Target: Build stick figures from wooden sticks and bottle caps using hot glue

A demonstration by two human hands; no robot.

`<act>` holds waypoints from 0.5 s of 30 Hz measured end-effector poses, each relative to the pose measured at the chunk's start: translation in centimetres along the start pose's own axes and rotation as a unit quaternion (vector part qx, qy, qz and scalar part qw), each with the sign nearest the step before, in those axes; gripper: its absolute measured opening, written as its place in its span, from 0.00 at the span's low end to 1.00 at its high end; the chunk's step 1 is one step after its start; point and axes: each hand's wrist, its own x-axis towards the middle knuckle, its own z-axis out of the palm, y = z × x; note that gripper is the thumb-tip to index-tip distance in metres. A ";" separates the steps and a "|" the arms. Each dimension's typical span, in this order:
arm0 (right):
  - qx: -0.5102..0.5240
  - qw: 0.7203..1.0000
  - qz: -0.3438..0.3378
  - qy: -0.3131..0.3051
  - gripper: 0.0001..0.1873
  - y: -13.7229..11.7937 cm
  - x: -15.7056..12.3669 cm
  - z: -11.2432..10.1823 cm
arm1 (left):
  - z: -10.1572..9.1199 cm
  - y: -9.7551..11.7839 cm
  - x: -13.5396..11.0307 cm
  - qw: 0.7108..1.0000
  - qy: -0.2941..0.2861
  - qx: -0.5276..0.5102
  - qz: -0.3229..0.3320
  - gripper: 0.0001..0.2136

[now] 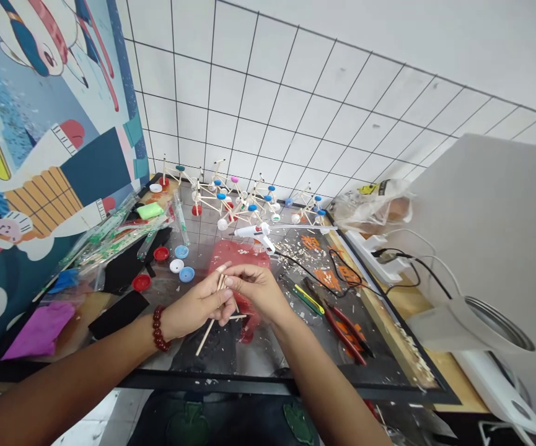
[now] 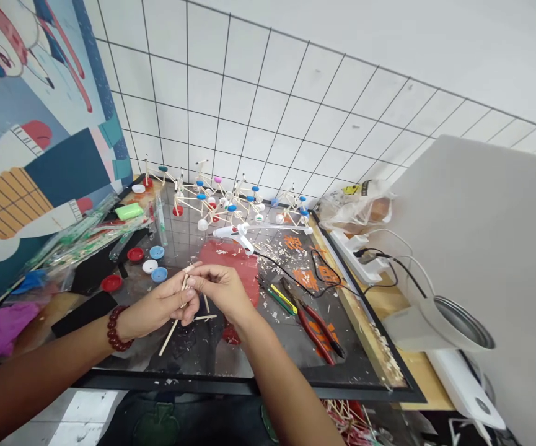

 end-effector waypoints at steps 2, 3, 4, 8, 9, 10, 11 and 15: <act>0.012 1.000 0.012 -0.019 0.14 -0.4 -0.1 -0.2 | 0.2 -0.1 -0.1 1.000 -0.019 0.000 -0.014 0.38; 0.011 0.999 0.015 -0.029 0.13 -0.6 -0.2 -0.3 | 0.3 -0.2 0.0 0.999 -0.027 0.000 -0.022 0.39; 0.009 0.999 0.018 -0.035 0.13 -0.7 -0.3 -0.5 | 0.4 -0.2 0.0 0.999 -0.034 0.000 -0.029 0.41; 0.007 1.000 0.016 -0.007 0.13 -0.9 -0.6 -1.2 | 0.9 -0.2 0.3 0.999 -0.027 0.026 -0.024 0.41; 0.004 1.000 0.014 0.004 0.13 -0.9 -0.6 -1.3 | 1.1 -0.2 0.4 0.999 -0.019 0.040 -0.022 0.41; 0.004 1.000 0.016 0.012 0.13 -1.0 -0.6 -1.4 | 1.2 -0.1 0.4 0.998 -0.010 0.054 -0.022 0.41; 0.006 1.000 0.020 0.014 0.12 -1.0 -0.6 -1.5 | 1.2 0.0 0.3 0.997 -0.003 0.067 -0.025 0.42; 0.027 0.999 0.042 -0.013 0.12 -1.0 -0.9 -1.6 | 1.2 0.0 0.0 0.996 0.005 0.074 -0.045 0.44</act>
